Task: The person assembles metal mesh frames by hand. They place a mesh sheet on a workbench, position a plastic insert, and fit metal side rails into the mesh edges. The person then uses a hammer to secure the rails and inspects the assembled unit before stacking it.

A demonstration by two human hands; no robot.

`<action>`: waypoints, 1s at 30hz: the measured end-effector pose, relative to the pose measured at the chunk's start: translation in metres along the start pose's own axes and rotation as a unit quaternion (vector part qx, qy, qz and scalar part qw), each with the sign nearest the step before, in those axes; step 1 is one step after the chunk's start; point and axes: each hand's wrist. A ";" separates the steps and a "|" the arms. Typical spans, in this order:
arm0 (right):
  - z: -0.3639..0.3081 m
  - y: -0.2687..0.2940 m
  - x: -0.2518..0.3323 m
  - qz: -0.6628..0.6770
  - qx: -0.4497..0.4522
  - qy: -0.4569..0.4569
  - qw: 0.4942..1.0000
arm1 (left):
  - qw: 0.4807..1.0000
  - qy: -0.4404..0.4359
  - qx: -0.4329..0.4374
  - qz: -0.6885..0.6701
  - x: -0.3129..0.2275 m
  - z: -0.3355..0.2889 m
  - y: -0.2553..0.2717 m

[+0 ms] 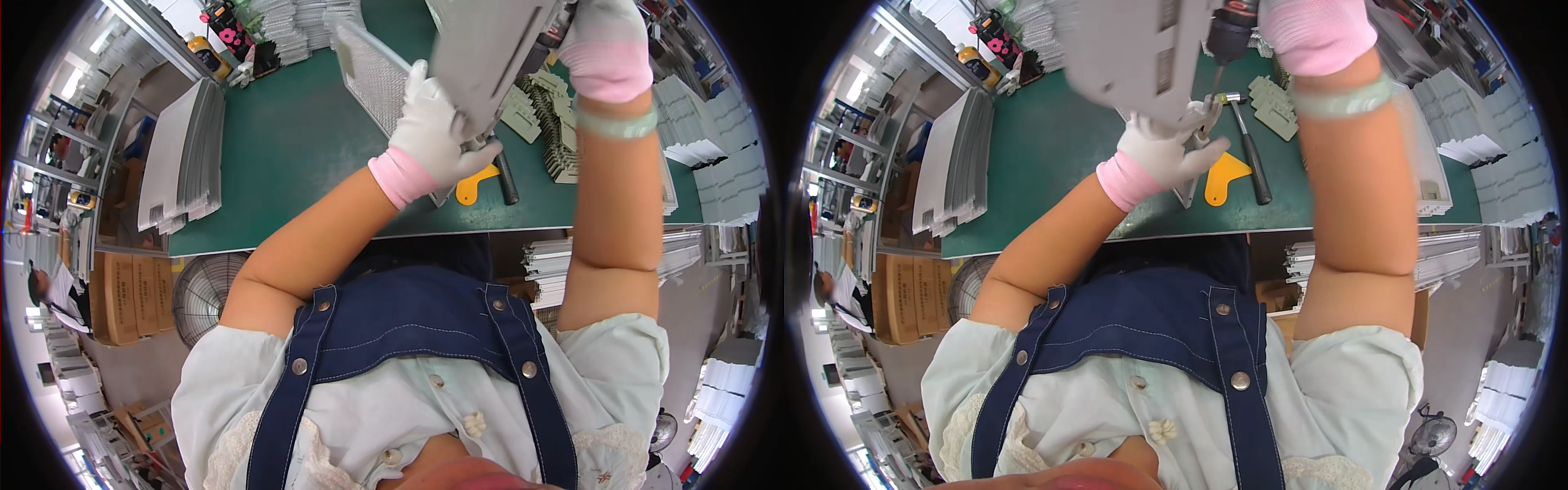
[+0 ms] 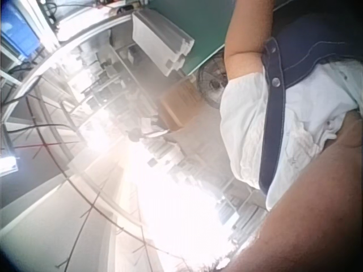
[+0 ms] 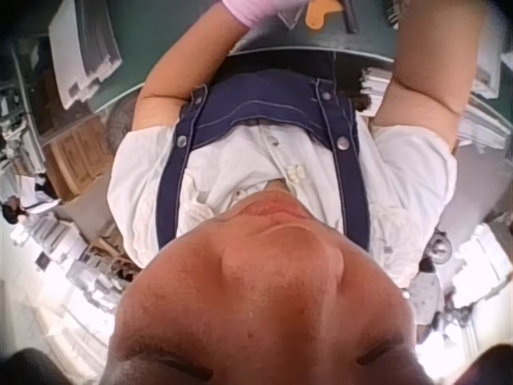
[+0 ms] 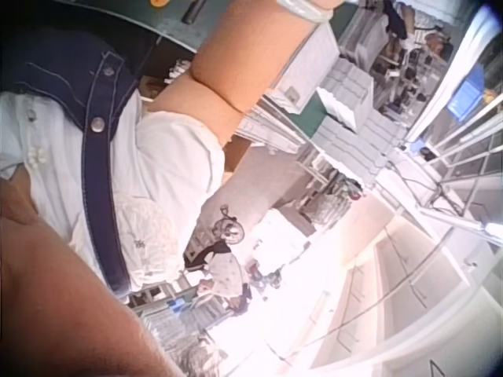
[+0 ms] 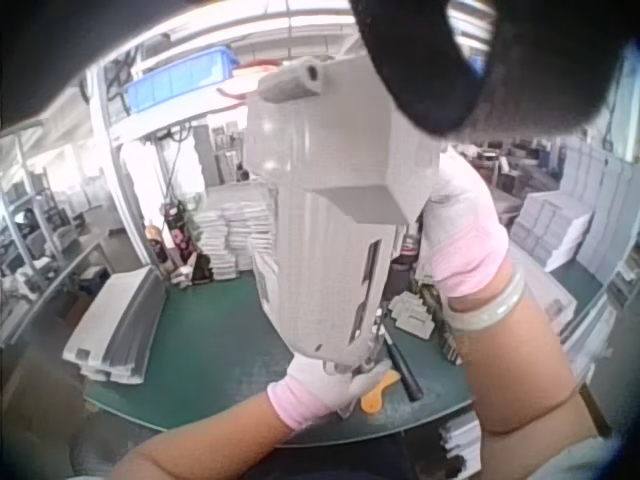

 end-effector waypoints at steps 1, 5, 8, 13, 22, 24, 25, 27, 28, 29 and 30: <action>-0.004 0.001 -0.003 0.008 0.006 -0.002 1.000 | 1.000 0.001 -0.007 -0.013 0.000 0.000 -0.001; -0.007 -0.009 -0.002 0.029 -0.004 -0.050 0.998 | 0.997 -0.049 -0.054 0.024 0.003 0.000 -0.002; 0.000 0.007 -0.016 0.055 -0.099 -0.104 0.988 | 0.986 -0.098 -0.093 0.097 0.006 0.002 0.000; 0.005 0.021 -0.023 0.075 -0.125 -0.215 0.966 | 0.987 -0.101 -0.103 0.067 0.012 -0.001 -0.002; 0.007 0.001 -0.029 0.050 -0.097 -0.188 0.976 | 0.984 -0.098 -0.094 0.115 0.011 -0.004 -0.001; 0.008 0.007 -0.028 0.033 -0.067 -0.219 0.973 | 0.984 -0.100 -0.111 0.099 0.012 -0.006 -0.001; 0.008 0.005 -0.030 0.045 -0.067 -0.218 0.973 | 0.984 -0.100 -0.119 0.091 0.013 -0.007 -0.001; 0.005 -0.004 -0.023 0.057 -0.074 -0.205 0.974 | 0.984 -0.107 -0.122 0.079 0.012 -0.003 -0.004; 0.004 -0.002 -0.025 0.056 -0.062 -0.189 0.978 | 0.984 -0.104 -0.121 0.082 0.013 -0.004 -0.004; 0.002 0.002 -0.028 0.055 -0.051 -0.173 0.982 | 0.985 -0.099 -0.117 0.081 0.013 -0.005 -0.004; 0.000 0.001 -0.027 0.049 -0.042 -0.156 0.986 | 0.986 -0.096 -0.114 0.077 0.014 -0.004 -0.005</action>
Point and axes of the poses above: each hand's wrist, its own z-axis towards the middle knuckle, its own y-axis out of the back of the hand, x = y × z, and after that the axes turned 7 degrees about -x, right-handed
